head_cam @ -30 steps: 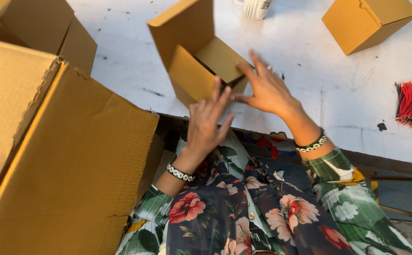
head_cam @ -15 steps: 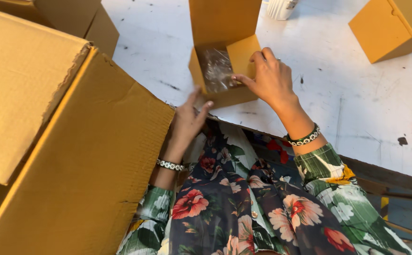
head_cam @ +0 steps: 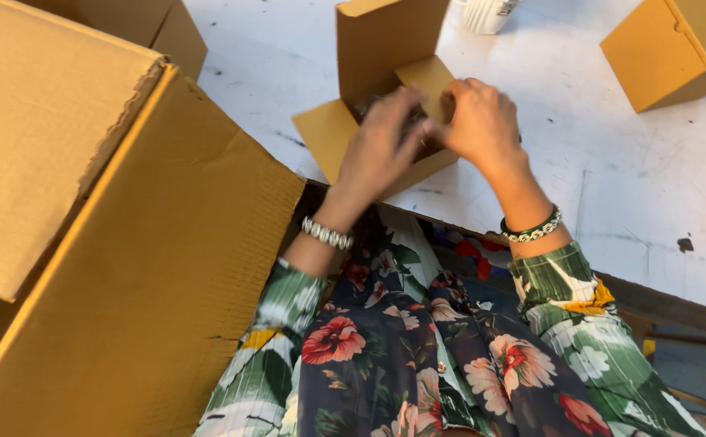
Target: The person packs LED downlight fixtures and power drivers into small cardboard boxes. She places each fixture wrapped in plastic and a driver into a box, then closes the flaps. She repeats this process for multiple units.
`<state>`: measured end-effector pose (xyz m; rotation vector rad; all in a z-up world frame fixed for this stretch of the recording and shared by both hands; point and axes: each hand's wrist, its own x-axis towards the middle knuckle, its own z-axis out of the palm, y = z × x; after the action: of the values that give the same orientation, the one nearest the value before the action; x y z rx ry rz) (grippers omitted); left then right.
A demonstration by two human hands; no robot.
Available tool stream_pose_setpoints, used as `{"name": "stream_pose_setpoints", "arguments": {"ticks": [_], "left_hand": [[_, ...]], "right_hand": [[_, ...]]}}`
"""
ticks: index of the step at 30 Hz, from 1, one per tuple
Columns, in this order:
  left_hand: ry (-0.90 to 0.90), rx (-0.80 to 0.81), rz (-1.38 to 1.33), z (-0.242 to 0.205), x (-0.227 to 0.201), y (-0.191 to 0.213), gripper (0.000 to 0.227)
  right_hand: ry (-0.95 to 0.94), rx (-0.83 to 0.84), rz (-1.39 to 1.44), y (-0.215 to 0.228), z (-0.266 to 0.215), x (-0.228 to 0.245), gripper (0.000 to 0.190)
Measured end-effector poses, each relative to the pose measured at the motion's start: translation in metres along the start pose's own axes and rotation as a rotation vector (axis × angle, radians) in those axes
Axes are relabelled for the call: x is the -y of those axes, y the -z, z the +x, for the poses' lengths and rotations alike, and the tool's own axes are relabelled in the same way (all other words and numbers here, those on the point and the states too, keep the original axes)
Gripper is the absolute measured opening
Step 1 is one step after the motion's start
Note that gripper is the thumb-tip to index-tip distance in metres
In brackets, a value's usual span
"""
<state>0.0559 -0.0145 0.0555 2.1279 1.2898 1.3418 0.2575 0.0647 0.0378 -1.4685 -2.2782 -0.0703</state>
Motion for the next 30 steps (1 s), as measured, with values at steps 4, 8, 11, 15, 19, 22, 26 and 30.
{"name": "stream_pose_setpoints", "arguments": {"ticks": [4,8,11,15,19,22,26,30], "left_hand": [[0.159,0.030,-0.067,0.017,0.022,-0.010,0.035],[0.017,-0.022,0.026,0.002,0.036,-0.017,0.042],[-0.018,-0.002,0.035,-0.003,0.043,-0.018,0.052],[-0.014,0.053,0.086,0.000,0.050,-0.021,0.066],[-0.014,0.086,0.124,0.001,0.054,-0.022,0.077],[-0.026,0.088,0.159,0.002,0.057,-0.026,0.080],[-0.019,0.092,0.177,-0.002,0.060,-0.028,0.081],[-0.045,0.070,0.148,0.002,0.061,-0.024,0.085]], "right_hand": [[-0.190,-0.119,0.530,-0.003,0.004,-0.079,0.030],[-0.507,-0.050,1.149,-0.039,-0.008,-0.136,0.034],[-0.568,0.239,1.004,-0.087,-0.035,-0.121,0.045],[-0.020,-0.329,0.279,-0.071,-0.040,-0.095,0.049],[0.152,-0.317,0.106,0.010,-0.029,-0.064,0.036],[0.221,0.106,0.070,0.032,-0.008,-0.024,0.047],[0.138,0.635,-0.404,0.018,0.017,-0.003,0.030],[0.116,0.227,0.377,0.013,0.018,-0.025,0.026]]}}
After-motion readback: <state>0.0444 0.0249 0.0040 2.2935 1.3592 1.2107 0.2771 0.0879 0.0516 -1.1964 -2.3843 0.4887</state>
